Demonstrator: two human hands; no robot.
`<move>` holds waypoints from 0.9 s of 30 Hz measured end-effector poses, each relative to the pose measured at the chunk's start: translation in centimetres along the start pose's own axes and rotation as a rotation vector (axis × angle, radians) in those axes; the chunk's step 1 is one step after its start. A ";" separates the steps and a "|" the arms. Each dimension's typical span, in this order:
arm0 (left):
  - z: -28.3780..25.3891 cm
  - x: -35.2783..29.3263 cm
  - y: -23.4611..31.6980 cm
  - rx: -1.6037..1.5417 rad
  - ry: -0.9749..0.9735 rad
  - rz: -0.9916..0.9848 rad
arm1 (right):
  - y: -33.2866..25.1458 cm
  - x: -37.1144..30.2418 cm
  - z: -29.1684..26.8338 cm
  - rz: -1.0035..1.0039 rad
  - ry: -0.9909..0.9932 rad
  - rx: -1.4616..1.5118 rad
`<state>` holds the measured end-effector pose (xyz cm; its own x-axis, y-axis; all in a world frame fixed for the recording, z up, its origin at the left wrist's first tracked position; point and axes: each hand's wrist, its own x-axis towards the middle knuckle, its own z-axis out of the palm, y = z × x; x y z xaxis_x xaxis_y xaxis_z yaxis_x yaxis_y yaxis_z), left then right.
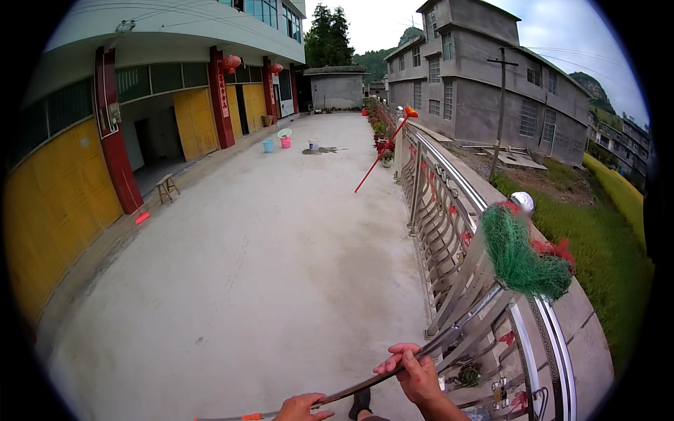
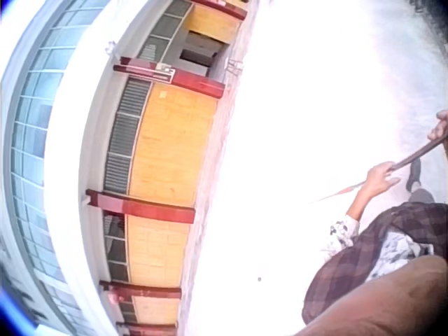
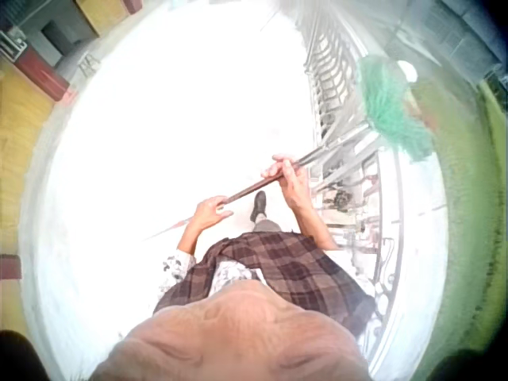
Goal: The person mops a concrete patio and an indoor room using a mop and buckets. They then retrieve a net on a pole, attach a cloth to it, and walk into a storage area.
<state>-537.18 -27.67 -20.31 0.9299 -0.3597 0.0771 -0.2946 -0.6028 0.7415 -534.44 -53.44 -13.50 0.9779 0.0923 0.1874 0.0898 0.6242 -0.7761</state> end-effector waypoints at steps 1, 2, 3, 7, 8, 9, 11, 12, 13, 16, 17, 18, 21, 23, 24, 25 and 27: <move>0.0 0.0 -3.9 -0.023 -0.048 -0.198 | 1.3 2.8 -0.1 0.033 0.033 0.014; 0.2 -0.1 -8.0 -0.074 -0.012 -0.255 | 2.7 5.5 -0.3 0.084 -0.012 0.016; 0.1 -0.3 -11.0 -0.113 0.041 -0.288 | 3.7 7.2 0.0 0.110 -0.074 0.019; -3.2 4.8 -15.7 0.087 0.146 -0.429 | 10.2 16.4 0.7 0.264 -0.085 0.022; -4.3 5.5 -16.2 0.076 0.145 -0.464 | 11.7 19.0 0.7 0.301 -0.121 0.032; -4.8 6.2 -16.9 0.043 0.149 -0.488 | 12.3 21.4 0.6 0.337 -0.158 0.018; -6.1 7.7 -19.2 -0.017 0.128 -0.579 | 12.6 26.3 1.6 0.450 -0.178 0.034; -7.2 9.0 -19.0 -0.008 0.120 -0.560 | 12.5 28.4 1.9 0.466 -0.215 0.015; -7.6 10.1 -19.6 -0.036 0.111 -0.591 | 13.1 30.3 1.7 0.485 -0.221 0.024; -9.0 14.0 -22.7 -0.071 0.086 -0.653 | 16.3 36.9 0.7 0.540 -0.196 0.081; -9.6 15.9 -23.6 -0.107 0.073 -0.662 | 17.5 39.1 0.3 0.551 -0.170 0.095; -10.4 18.1 -24.7 -0.143 0.056 -0.669 | 18.5 41.5 -0.2 0.559 -0.141 0.108; -14.0 25.3 -27.8 -0.123 0.059 -0.555 | 20.8 49.6 -1.1 0.508 -0.076 0.168; -17.1 30.5 -29.7 -0.088 0.070 -0.503 | 22.1 55.4 -2.0 0.528 -0.016 0.150; -17.9 33.8 -30.6 -0.097 0.078 -0.486 | 22.1 58.1 -2.9 0.528 0.007 0.139; -19.1 37.1 -31.3 -0.104 0.087 -0.473 | 22.2 60.9 -3.5 0.531 0.028 0.131; -22.4 46.4 -31.1 -0.107 -0.044 -0.518 | 20.2 66.1 -5.3 0.464 0.150 0.072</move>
<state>-479.98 -9.65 -24.87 0.9368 -0.0655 -0.3437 0.2269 -0.6339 0.7394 -466.95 -38.90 -19.97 0.9286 0.2637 -0.2612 -0.3698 0.5961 -0.7127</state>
